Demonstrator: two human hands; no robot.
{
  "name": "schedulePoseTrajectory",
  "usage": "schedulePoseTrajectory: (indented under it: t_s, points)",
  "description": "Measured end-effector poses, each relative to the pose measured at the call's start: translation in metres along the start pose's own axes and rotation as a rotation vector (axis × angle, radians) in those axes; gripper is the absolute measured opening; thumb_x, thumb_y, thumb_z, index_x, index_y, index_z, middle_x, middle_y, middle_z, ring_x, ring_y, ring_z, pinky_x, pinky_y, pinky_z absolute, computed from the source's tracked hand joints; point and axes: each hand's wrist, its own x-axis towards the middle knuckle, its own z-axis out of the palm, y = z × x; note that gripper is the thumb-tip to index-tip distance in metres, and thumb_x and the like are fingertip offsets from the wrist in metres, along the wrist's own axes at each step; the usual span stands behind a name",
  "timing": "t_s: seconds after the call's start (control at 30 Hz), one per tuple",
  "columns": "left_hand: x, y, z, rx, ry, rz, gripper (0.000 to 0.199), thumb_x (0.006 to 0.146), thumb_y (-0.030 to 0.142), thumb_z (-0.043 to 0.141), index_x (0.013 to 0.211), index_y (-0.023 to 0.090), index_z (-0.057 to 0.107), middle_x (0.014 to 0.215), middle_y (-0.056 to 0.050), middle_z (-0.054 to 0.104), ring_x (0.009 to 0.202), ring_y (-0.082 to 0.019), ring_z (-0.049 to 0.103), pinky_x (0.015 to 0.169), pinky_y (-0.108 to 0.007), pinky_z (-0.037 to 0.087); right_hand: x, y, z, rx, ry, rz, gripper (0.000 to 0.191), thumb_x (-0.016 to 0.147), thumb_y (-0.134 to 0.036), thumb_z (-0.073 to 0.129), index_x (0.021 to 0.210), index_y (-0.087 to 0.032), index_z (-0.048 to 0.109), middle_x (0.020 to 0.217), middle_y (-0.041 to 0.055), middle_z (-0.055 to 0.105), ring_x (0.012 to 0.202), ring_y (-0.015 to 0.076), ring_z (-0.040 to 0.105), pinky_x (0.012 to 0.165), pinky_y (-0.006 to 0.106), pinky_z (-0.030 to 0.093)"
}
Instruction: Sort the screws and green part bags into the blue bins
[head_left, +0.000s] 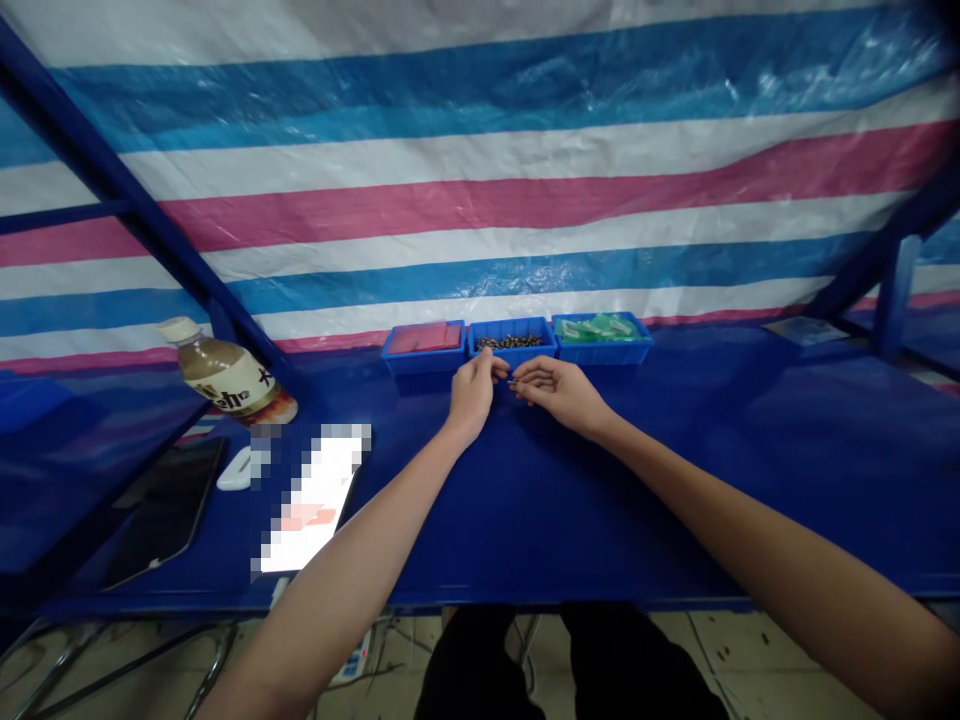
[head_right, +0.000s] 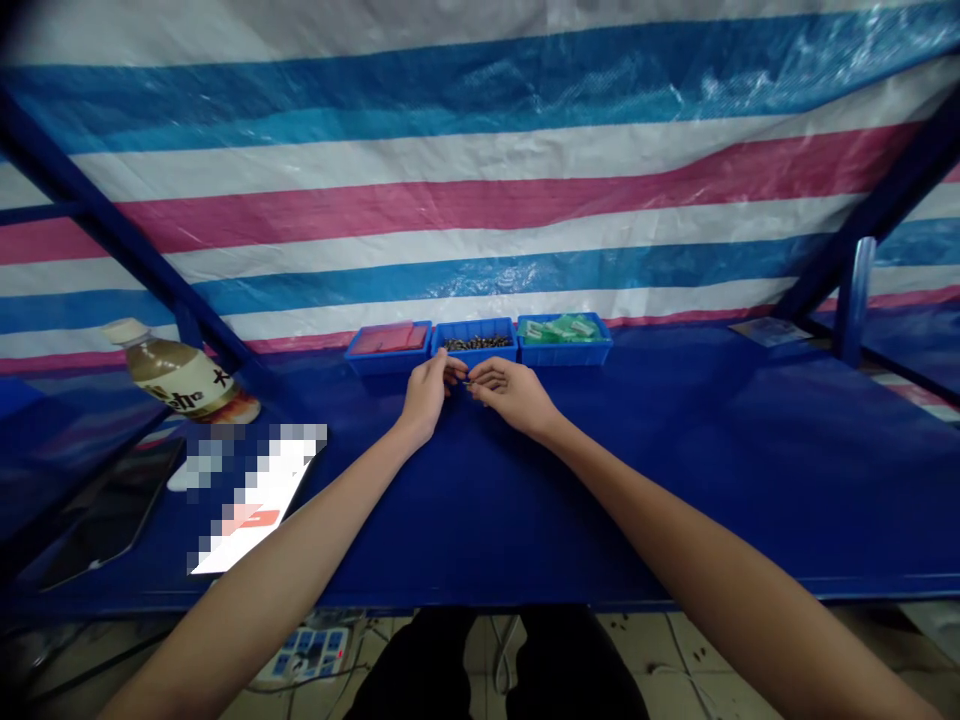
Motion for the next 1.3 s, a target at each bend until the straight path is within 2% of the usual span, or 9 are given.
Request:
schedulePoseTrajectory:
  t_s: [0.1,0.2,0.57,0.8,0.93,1.07,1.13,1.2,1.3]
  points:
    - [-0.004,0.003,0.001,0.116,-0.111,0.132,0.028,0.092,0.038,0.052,0.085,0.018,0.069,0.084,-0.004,0.071,0.077,-0.015,0.064,0.074,-0.028,0.048,0.004,0.007,-0.009,-0.094,0.051,-0.047,0.020,0.077,-0.023,0.065,0.096,-0.018,0.064,0.090,0.0062,0.070,0.082,0.0184,0.068,0.076,0.034,0.056]
    - [-0.006,0.005,0.002,0.191,-0.142,0.214,0.017,0.087,0.032,0.060,0.087,0.018,0.070,0.084,-0.002,0.072,0.075,-0.014,0.063,0.072,-0.027,0.047,0.005,0.010,-0.013,-0.162,0.077,-0.096,0.021,0.077,-0.023,0.065,0.098,-0.018,0.062,0.089,0.0059,0.070,0.080,0.0177,0.067,0.076,0.035,0.056]
    - [-0.004,0.001,0.001,0.200,-0.222,0.196,0.014,0.089,0.027,0.060,0.087,0.016,0.069,0.086,-0.004,0.072,0.077,-0.015,0.064,0.073,-0.028,0.048,0.005,0.007,-0.012,-0.224,0.082,-0.139,0.015,0.077,-0.023,0.064,0.092,-0.019,0.063,0.082,0.0028,0.067,0.070,0.0144,0.061,0.069,0.031,0.052]
    - [-0.004,0.001,0.002,0.151,-0.263,0.195,0.017,0.090,0.032,0.058,0.088,0.017,0.067,0.088,-0.004,0.071,0.081,-0.016,0.064,0.075,-0.028,0.048,0.003,0.007,-0.011,-0.019,0.096,-0.040,0.020,0.073,-0.031,0.072,0.082,-0.018,0.059,0.077,0.0022,0.065,0.070,0.0150,0.062,0.070,0.032,0.053]
    - [-0.005,0.002,0.003,0.115,-0.136,0.153,0.025,0.093,0.039,0.053,0.089,0.018,0.064,0.085,-0.004,0.070,0.077,-0.016,0.063,0.074,-0.028,0.048,0.009,-0.006,-0.014,-0.071,0.120,-0.118,0.024,0.076,-0.037,0.072,0.085,-0.019,0.061,0.077,0.0029,0.066,0.071,0.0170,0.063,0.068,0.032,0.053]
    - [-0.004,0.008,-0.004,0.227,0.041,0.162,0.031,0.098,0.037,0.043,0.085,0.018,0.064,0.078,-0.004,0.068,0.072,-0.016,0.061,0.074,-0.029,0.047,0.027,-0.012,-0.020,-0.455,0.319,-0.330,0.022,0.086,-0.037,0.063,0.100,-0.021,0.066,0.097,0.0080,0.070,0.091,0.0233,0.063,0.085,0.041,0.050]
    - [0.000,0.011,-0.014,0.358,0.149,0.225,0.028,0.098,0.032,0.042,0.087,0.019,0.064,0.082,-0.005,0.068,0.079,-0.019,0.060,0.080,-0.032,0.045,0.031,-0.006,-0.021,-0.710,0.366,-0.360,0.028,0.088,-0.034,0.060,0.113,-0.022,0.065,0.111,0.0096,0.068,0.107,0.0286,0.058,0.095,0.048,0.043]
    - [0.005,0.013,-0.025,0.518,0.260,0.299,0.025,0.097,0.028,0.041,0.091,0.019,0.064,0.092,-0.008,0.067,0.091,-0.023,0.057,0.090,-0.038,0.041,0.028,0.002,-0.021,-0.917,0.353,-0.362,0.035,0.088,-0.032,0.059,0.122,-0.025,0.062,0.124,0.0105,0.063,0.121,0.0326,0.050,0.101,0.053,0.035]
    - [0.010,0.011,-0.040,0.765,0.334,0.329,0.021,0.095,0.024,0.043,0.099,0.018,0.063,0.107,-0.014,0.062,0.108,-0.031,0.049,0.096,-0.047,0.035,0.014,0.008,-0.024,-1.083,0.363,-0.354,0.035,0.091,-0.034,0.055,0.125,-0.027,0.060,0.135,0.0106,0.055,0.130,0.0336,0.039,0.105,0.054,0.026]
